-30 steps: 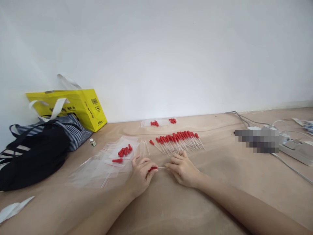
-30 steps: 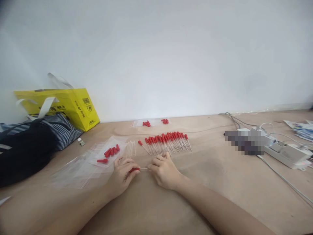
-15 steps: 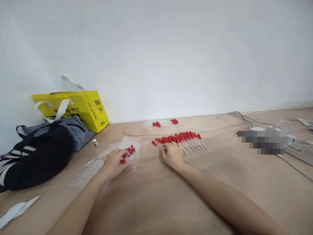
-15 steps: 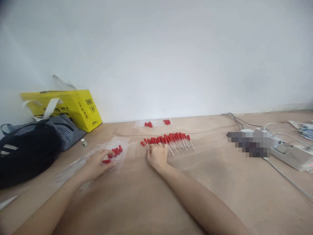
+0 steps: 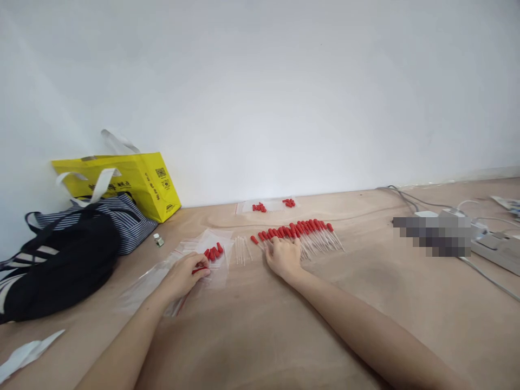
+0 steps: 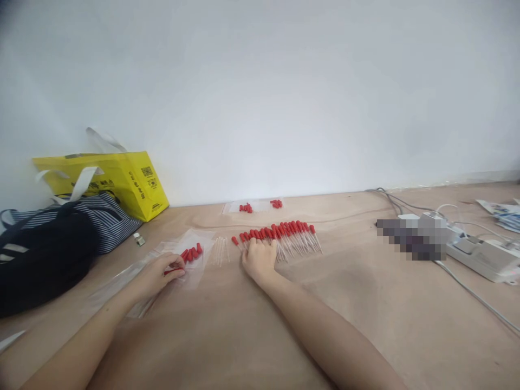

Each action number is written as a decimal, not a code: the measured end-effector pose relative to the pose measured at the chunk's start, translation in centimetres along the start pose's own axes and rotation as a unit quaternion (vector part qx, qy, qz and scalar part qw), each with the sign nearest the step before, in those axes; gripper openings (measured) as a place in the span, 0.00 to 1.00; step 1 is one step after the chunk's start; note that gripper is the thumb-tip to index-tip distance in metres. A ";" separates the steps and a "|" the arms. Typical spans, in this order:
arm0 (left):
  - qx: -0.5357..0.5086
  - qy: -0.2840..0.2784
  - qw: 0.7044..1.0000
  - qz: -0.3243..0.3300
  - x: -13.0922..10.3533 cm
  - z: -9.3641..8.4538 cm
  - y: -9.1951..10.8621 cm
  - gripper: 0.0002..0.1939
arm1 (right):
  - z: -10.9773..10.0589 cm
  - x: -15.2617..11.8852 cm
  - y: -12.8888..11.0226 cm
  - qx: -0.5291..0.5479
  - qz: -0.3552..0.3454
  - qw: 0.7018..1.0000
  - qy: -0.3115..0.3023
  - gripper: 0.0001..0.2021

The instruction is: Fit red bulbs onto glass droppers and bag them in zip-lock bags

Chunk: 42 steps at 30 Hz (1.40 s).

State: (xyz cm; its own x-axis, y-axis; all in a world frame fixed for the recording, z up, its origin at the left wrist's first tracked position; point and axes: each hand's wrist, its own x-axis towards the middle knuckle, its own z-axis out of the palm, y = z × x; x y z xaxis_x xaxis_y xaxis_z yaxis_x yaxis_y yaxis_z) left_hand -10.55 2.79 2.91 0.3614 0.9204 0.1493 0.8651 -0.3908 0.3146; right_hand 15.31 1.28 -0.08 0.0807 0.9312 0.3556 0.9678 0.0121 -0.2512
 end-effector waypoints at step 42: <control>-0.124 0.116 0.975 0.141 -1.0 6.3 9.8 0.07 | -3.1 -7.3 7.0 0.178 -0.273 0.945 0.043 0.11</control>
State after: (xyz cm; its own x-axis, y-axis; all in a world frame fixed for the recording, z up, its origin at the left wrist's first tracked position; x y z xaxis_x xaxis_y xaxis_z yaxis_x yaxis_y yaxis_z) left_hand -0.30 -1.89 -0.06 0.4587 0.7591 0.4619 0.6222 -0.6455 0.4430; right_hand 22.21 -6.53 -1.67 -0.3729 0.7185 0.5871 0.7311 0.6171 -0.2909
